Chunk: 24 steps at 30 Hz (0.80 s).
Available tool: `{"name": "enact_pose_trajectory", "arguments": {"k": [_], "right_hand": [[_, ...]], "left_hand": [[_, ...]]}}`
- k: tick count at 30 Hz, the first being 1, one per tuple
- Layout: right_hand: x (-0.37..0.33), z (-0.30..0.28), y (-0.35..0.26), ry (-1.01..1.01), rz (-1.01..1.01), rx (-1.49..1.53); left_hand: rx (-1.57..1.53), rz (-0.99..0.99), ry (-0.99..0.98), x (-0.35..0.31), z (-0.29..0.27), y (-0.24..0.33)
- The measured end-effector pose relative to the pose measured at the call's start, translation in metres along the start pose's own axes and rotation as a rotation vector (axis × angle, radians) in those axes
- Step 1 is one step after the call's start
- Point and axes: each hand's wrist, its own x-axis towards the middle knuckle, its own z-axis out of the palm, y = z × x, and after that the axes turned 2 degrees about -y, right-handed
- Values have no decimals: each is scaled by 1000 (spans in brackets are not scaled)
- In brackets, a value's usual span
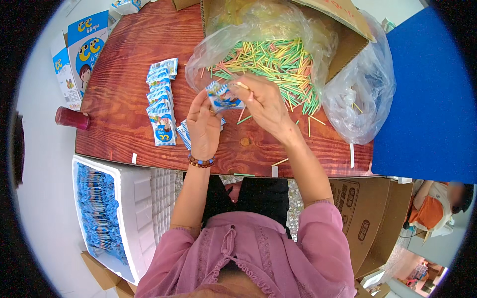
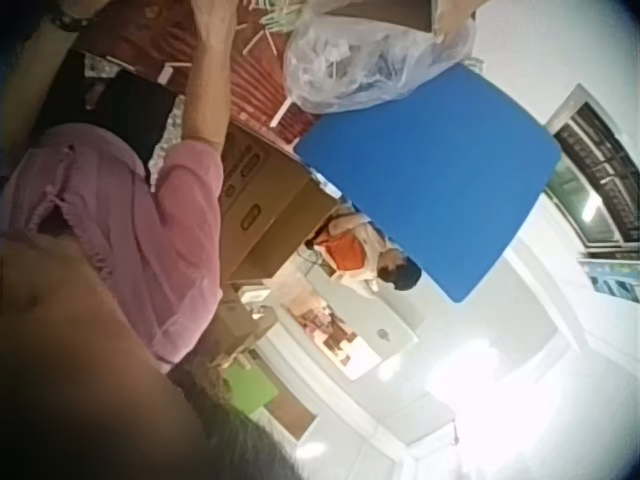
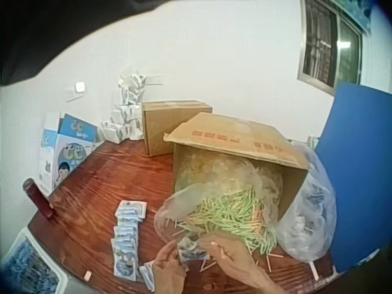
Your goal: Manually packing colored straws into small blue and white plastic packets and then organizing them into a large bin.
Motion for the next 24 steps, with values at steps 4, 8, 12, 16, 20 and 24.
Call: {"name": "enact_pose_trajectory", "arguments": {"k": [4, 8, 12, 16, 20, 24], "right_hand": [[6, 6, -7, -36, 218, -36], [4, 31, 4, -63, 192, 166], [17, 48, -2, -198, 106, 76], [26, 83, 7, -257, 37, 104], [38, 131, 14, -374, 210, 121], [46, 172, 26, -418, 187, -114]], "left_hand": [[261, 0, -41, -2, 4, 15], [496, -89, 77, -9, 5, 32], [606, -17, 188, -22, -9, 52], [624, 47, 242, -36, -27, 77], [753, 139, 406, -54, -65, 103], [1102, 187, 480, -51, -81, 118]]}}
